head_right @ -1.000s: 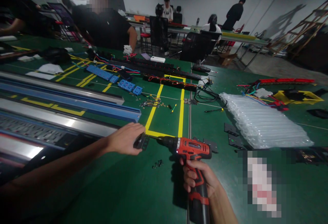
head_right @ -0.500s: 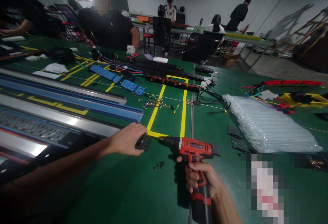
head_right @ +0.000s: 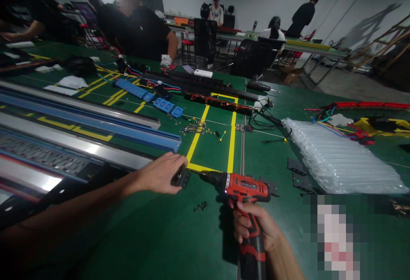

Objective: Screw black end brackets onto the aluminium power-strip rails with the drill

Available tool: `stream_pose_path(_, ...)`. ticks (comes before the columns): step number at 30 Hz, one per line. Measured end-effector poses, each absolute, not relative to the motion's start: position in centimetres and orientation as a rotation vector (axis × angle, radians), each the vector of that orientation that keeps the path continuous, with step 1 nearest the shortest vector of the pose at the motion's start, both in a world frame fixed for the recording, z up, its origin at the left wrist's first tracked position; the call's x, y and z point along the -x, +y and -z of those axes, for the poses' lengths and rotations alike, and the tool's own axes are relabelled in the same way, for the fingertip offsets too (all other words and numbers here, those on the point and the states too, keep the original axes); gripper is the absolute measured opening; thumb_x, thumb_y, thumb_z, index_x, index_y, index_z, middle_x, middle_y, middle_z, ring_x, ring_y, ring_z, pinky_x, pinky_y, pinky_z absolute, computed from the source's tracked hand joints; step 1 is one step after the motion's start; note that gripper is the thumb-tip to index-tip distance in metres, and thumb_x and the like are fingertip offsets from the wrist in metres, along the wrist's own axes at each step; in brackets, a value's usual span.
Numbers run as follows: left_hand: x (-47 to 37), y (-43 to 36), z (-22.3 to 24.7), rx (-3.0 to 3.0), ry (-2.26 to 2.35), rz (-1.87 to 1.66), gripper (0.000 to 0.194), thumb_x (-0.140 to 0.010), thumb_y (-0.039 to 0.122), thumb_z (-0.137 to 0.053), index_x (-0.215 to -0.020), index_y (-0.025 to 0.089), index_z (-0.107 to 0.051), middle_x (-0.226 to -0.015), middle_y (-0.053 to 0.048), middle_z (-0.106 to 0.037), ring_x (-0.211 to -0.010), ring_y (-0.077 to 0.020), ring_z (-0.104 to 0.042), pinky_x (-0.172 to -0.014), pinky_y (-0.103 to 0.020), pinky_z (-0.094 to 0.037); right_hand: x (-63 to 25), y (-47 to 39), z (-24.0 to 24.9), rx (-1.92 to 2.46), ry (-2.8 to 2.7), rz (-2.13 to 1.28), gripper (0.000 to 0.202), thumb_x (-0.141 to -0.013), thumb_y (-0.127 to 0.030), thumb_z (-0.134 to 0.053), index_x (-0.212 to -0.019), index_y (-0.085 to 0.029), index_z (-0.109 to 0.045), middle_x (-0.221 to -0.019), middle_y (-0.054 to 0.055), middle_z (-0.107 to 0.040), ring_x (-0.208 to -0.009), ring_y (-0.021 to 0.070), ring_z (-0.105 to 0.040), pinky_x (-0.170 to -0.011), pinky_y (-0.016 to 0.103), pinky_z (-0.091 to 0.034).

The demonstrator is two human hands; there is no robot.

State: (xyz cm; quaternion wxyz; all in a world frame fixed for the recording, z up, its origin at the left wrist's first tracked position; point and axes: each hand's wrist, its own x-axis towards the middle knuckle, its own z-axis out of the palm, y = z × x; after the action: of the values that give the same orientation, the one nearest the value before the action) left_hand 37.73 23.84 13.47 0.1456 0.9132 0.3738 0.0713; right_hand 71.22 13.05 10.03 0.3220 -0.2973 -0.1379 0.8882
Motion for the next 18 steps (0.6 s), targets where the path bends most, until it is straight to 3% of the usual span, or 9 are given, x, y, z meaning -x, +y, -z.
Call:
stream_pose_path(9, -37.84, 23.82, -13.79, -2.617, 1.094, -0.168, 0.052, -0.065, 0.045, -0.069, -0.105, 0.017, -0.051, -0.096, -0.007, -0.062, -0.089, -0.0261, -0.058, -0.087, -0.041, -0.042, -71.25, 13.31, -9.87, 0.760, -0.362, -2.332, 0.015, -0.088, -0.028, -0.062, -0.093, -0.015, -0.067, -0.050, -0.010, -0.035, -0.039, 0.0053, -0.029, -0.046, 0.025, -0.048)
stream_pose_path(18, -38.00, 23.72, -14.23, -2.636, 1.126, -0.097, 0.047, -0.068, 0.045, -0.065, -0.102, 0.017, -0.052, -0.095, -0.008, -0.061, -0.088, -0.0251, -0.056, -0.085, -0.039, -0.040, -71.32, 13.45, -9.68, 0.754, -0.338, -2.353, 0.023, -0.081, -0.026, -0.067, -0.102, -0.016, -0.067, -0.049, -0.011, -0.033, -0.038, 0.0044, -0.025, -0.044, 0.023, -0.044)
